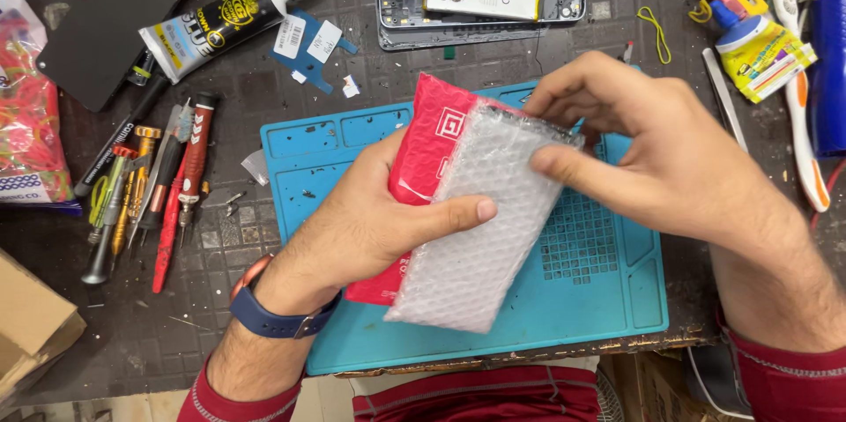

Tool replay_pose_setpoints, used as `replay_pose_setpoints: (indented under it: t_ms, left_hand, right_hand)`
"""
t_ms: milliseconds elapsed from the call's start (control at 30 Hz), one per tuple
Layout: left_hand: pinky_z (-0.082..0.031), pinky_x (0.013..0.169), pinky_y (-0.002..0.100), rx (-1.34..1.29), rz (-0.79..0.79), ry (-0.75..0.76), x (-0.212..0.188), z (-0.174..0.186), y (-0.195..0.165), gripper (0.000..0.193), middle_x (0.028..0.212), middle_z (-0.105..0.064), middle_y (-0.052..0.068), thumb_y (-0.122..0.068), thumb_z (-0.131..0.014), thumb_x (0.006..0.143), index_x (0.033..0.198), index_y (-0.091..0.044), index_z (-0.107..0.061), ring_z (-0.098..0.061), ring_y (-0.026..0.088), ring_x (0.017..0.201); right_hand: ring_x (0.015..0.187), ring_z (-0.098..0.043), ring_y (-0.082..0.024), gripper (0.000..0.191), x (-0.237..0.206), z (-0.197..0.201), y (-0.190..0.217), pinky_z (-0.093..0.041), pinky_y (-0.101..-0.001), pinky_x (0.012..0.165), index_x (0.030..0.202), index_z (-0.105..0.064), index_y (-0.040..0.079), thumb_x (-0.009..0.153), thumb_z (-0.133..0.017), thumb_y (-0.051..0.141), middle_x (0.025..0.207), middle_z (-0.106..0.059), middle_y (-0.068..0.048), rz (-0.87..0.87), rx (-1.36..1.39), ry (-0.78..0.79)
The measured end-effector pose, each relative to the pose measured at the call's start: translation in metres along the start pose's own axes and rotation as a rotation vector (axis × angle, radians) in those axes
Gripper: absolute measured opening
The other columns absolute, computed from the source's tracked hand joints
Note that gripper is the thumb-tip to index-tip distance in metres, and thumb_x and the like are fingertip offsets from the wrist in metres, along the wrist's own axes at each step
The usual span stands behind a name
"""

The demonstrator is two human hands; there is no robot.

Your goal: The person disassembles a smartphone at a repair bench, separating the display assembly from the frame and handling the battery and internal components. They wrap a phone part in bubble wrap secured with a rubber band, place it in a white padded sleeve, and continue manipulating the exposed internals of the phone body.

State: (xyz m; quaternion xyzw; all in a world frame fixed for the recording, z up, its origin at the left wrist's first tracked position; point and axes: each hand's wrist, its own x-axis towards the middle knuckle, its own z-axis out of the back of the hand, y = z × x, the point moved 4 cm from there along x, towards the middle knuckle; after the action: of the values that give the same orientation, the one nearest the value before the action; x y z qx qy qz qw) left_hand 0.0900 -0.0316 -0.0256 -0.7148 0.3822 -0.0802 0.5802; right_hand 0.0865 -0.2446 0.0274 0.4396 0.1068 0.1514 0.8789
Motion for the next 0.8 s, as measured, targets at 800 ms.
replay_pose_setpoints:
  t_ms: [800]
  left_hand:
    - [-0.054, 0.079, 0.046, 1.123, -0.545, -0.032, -0.020, 0.020, -0.039, 0.028, 0.097, -0.068, 0.013, -0.014, -0.061, 0.083, 0.109, -0.005, -0.069, -0.068, 0.036, 0.090]
  right_hand:
    - [0.088, -0.069, -0.017, 0.034, -0.009, 0.028, -0.031, -0.067, -0.0358, 0.070, 0.129, -0.042, -0.004, 0.096, -0.050, -0.008, 0.113, -0.060, -0.014, -0.170, 0.431, -0.101]
